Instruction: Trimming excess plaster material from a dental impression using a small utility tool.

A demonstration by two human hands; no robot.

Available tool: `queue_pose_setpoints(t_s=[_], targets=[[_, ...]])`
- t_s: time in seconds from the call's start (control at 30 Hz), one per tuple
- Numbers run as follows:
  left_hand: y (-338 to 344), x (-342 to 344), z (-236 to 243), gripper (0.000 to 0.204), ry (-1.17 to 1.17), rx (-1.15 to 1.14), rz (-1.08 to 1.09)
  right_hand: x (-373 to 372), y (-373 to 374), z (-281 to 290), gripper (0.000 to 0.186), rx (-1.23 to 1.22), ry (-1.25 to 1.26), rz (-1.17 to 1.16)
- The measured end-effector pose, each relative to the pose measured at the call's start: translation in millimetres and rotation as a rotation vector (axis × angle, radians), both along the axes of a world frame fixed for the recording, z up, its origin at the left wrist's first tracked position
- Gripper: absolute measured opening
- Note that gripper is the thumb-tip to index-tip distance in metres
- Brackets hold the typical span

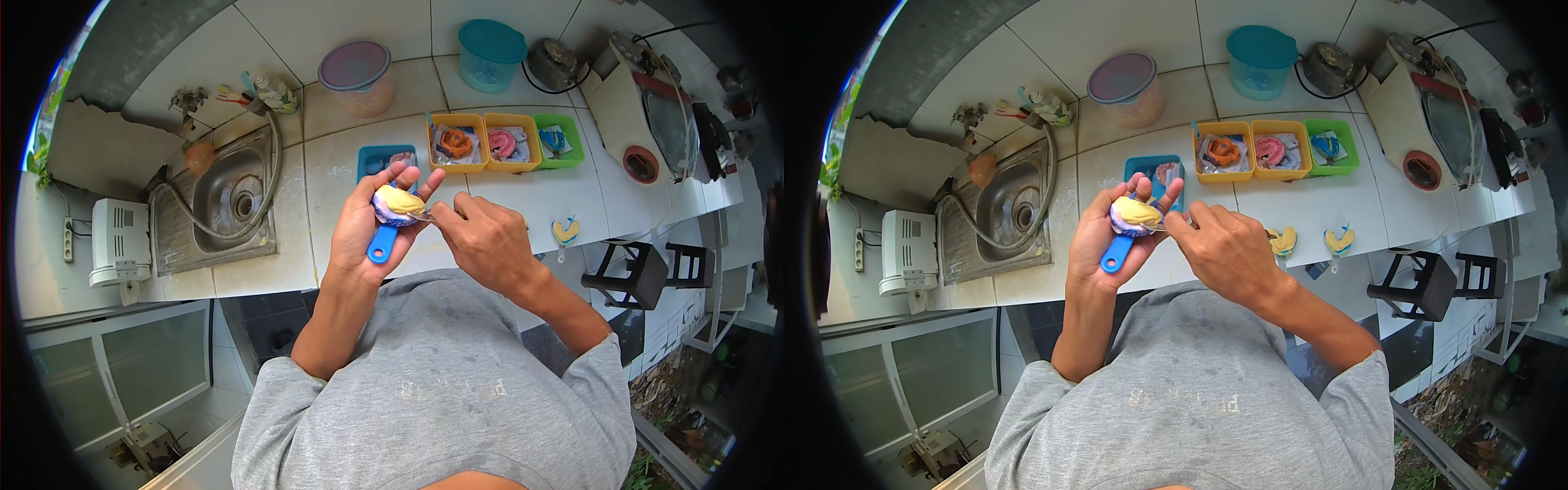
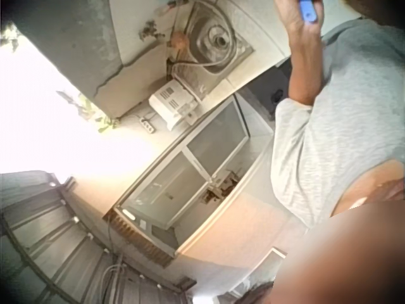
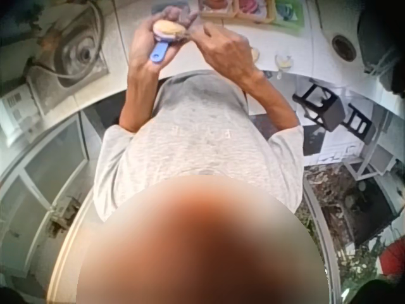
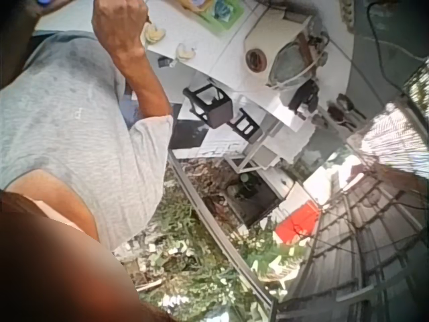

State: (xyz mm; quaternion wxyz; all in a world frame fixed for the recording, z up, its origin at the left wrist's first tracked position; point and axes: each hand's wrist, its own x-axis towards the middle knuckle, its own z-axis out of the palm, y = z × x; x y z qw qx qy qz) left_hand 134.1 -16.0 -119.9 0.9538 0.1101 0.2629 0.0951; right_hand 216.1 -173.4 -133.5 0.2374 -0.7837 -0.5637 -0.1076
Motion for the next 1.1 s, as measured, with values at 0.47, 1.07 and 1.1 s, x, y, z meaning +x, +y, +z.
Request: queue_pose_setpoints(t_s=[0.47,1.07,1.1], targets=[[-4,6,-32,0.031,0.095,0.214,0.087,-5,15,-33,0.021,-0.008,0.242,-0.029],[-5,10,-44,0.028,0.152,0.126,0.144,-18,14,-47,0.013,0.114,0.410,-0.071],[-6,10,-40,0.031,0.170,0.142,0.122,-16,12,-45,0.013,0.113,0.410,-0.070]])
